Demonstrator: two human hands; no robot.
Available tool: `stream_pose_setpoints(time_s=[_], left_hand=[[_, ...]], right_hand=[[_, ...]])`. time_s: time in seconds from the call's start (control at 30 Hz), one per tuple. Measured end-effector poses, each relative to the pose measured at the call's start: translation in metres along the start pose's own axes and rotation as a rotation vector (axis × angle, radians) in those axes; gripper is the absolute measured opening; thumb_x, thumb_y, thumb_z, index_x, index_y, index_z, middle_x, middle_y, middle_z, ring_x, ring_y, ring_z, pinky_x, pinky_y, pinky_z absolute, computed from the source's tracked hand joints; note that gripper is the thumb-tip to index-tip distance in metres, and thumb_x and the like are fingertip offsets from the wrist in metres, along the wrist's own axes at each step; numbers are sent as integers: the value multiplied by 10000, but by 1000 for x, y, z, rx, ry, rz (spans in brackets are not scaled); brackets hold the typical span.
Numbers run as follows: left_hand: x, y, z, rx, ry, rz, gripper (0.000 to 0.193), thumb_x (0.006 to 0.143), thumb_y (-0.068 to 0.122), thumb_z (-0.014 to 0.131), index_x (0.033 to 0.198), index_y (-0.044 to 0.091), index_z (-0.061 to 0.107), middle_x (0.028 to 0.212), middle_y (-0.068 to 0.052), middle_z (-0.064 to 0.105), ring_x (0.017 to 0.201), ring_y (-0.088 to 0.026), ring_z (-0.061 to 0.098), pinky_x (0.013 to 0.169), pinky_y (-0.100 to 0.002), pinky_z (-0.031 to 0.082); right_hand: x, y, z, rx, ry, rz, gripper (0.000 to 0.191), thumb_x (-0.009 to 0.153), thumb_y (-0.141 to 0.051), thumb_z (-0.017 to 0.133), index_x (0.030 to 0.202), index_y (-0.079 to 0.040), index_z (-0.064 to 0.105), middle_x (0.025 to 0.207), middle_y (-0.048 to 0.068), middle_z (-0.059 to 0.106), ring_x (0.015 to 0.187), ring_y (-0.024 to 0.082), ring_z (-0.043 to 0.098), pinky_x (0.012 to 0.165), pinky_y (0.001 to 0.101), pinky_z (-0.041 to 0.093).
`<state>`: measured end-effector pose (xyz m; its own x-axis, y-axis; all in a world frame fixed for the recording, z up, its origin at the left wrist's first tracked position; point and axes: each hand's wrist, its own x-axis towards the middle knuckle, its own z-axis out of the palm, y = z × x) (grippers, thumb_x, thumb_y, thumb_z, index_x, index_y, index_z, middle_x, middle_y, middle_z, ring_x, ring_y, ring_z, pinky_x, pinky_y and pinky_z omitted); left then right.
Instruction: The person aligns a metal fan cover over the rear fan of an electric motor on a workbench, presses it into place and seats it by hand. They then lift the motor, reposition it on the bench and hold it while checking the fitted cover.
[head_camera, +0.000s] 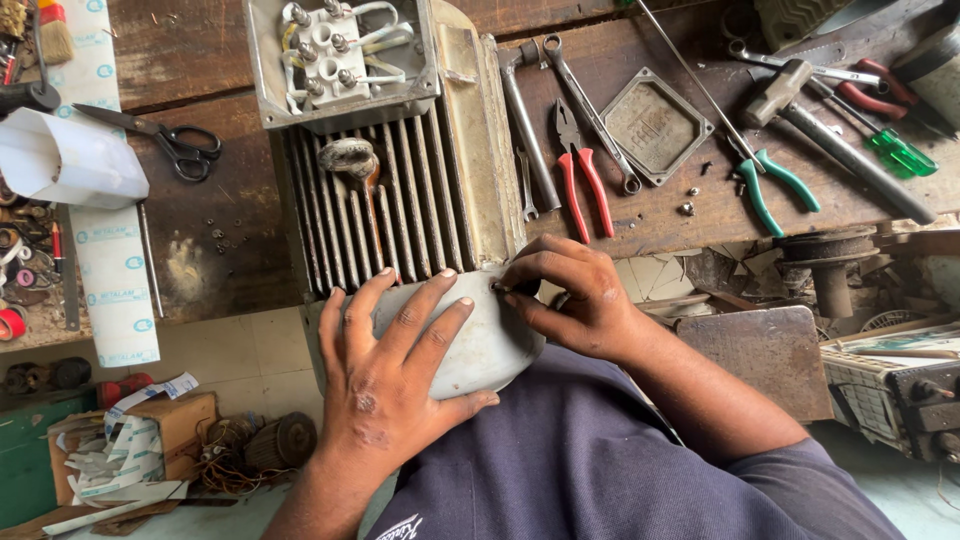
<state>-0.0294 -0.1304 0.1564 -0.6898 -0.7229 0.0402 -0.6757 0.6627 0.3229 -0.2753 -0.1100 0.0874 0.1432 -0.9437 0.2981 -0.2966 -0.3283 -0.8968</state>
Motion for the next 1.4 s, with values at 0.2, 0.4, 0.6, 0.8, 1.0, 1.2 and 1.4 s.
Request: stream_pose_setpoints(time_s=[0.2, 0.4, 0.6, 0.8, 1.0, 1.2, 1.4], left_hand=[[1, 2, -1, 0, -3, 13, 871, 591, 677, 828, 1289, 177, 678, 1502, -7, 481, 1367, -374, 321, 1109, -744, 168], [2, 0, -1, -15, -12, 17, 864, 594, 665, 834, 1290, 178, 679, 1501, -7, 488, 1368, -375, 319, 1107, -738, 178], [1, -1, 0, -10, -28, 8, 878, 582, 665, 835, 1297, 182, 677, 1503, 0, 484, 1361, -368, 324, 1111, -739, 173], [0, -2, 1, -17, -14, 10, 886, 589, 674, 834, 1310, 189, 661, 1506, 5, 474, 1363, -370, 328, 1127, -734, 162], [0, -3, 0, -23, -15, 3, 905, 554, 653, 854, 1317, 208, 655, 1512, 14, 473, 1379, -362, 330, 1134, -724, 164], [0, -4, 1, -36, -1, 8, 928, 534, 659, 860, 1323, 217, 650, 1502, 17, 489, 1383, -365, 331, 1130, -724, 169], [-2, -6, 1, -45, -5, 7, 929, 534, 655, 861, 1328, 222, 651, 1505, 21, 497, 1394, -358, 330, 1134, -719, 177]], right_hand=[[4, -6, -3, -13, -30, 25, 233, 836, 11, 756, 1059, -30, 701, 969, 97, 704, 888, 223, 737, 753, 329, 597], [6, -7, -5, 5, -47, 41, 240, 845, -8, 757, 1077, -43, 705, 970, 86, 700, 851, 197, 747, 672, 297, 606], [8, -6, -6, -34, -94, 64, 280, 811, -10, 761, 1085, -43, 711, 985, 90, 698, 812, 200, 742, 611, 276, 611], [9, -10, -7, -63, -135, 53, 301, 833, -36, 776, 1121, -39, 692, 1056, 108, 687, 865, 217, 750, 661, 292, 635], [12, -12, -6, -166, -114, -34, 306, 838, -47, 797, 1126, -36, 693, 1056, 123, 687, 882, 251, 736, 707, 334, 623], [10, -14, -5, -146, -123, 54, 290, 843, -55, 796, 1116, -35, 699, 1022, 115, 700, 845, 232, 755, 686, 310, 640], [7, -12, -2, -168, -74, 14, 269, 849, -61, 805, 1094, -30, 698, 972, 107, 704, 841, 244, 745, 702, 338, 616]])
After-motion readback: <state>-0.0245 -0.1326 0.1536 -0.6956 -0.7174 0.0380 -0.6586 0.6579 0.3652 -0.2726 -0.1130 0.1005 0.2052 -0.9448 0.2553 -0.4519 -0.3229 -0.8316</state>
